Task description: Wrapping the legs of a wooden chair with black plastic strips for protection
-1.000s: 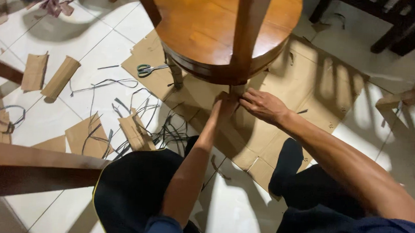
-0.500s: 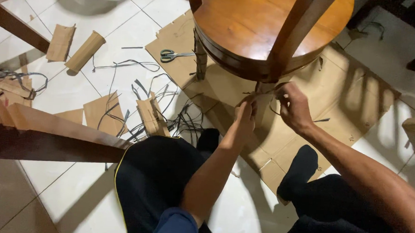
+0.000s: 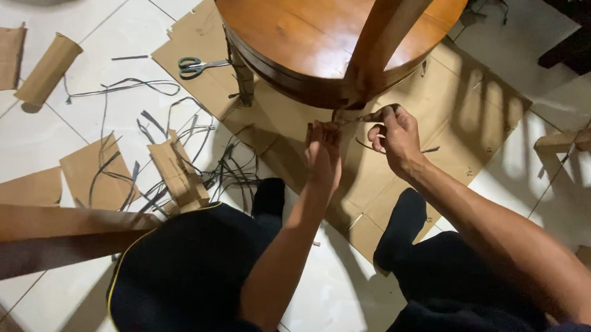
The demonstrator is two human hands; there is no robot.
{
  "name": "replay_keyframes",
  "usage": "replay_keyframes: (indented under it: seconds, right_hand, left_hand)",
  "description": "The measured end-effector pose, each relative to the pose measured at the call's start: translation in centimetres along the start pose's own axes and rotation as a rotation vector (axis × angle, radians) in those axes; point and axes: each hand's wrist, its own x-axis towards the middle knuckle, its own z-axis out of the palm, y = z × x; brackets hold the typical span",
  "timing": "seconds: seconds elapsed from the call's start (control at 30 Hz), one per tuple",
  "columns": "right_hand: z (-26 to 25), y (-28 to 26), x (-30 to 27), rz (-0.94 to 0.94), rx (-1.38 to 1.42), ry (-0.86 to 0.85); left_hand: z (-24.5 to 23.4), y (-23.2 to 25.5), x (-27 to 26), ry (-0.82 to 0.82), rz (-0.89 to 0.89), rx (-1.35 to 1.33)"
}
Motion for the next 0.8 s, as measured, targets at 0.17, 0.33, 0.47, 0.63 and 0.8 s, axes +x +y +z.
replay_keyframes:
  seconds: [0.17,0.33,0.47,0.63,0.8]
  right_hand:
    - [-1.2,1.3,3.0,-0.055,-0.194,0.058]
    - [-1.4,2.0,5.0,-0.027,-0.277,0.032]
    - [-1.6,2.6,5.3,-0.039,-0.373,-0.006]
    - [-0.5,0.3,2.8,0.161,-0.381,0.003]
    - [-0.6,0.2,1.2,-0.714,-1.065,-0.014]
  left_hand:
    - [-4.3,-6.2,11.1,-0.154,0.069,-0.084]
    - [-4.4,-5.1,12.5,-0.105,0.023,0.031]
    - [-3.6,-5.0,11.4,-0.442,-0.049,0.098]
    - [-2.6,-4.1,8.3,-0.245,0.015,-0.181]
    - [-0.3,0.0,4.8,-0.281,0.016,-0.035]
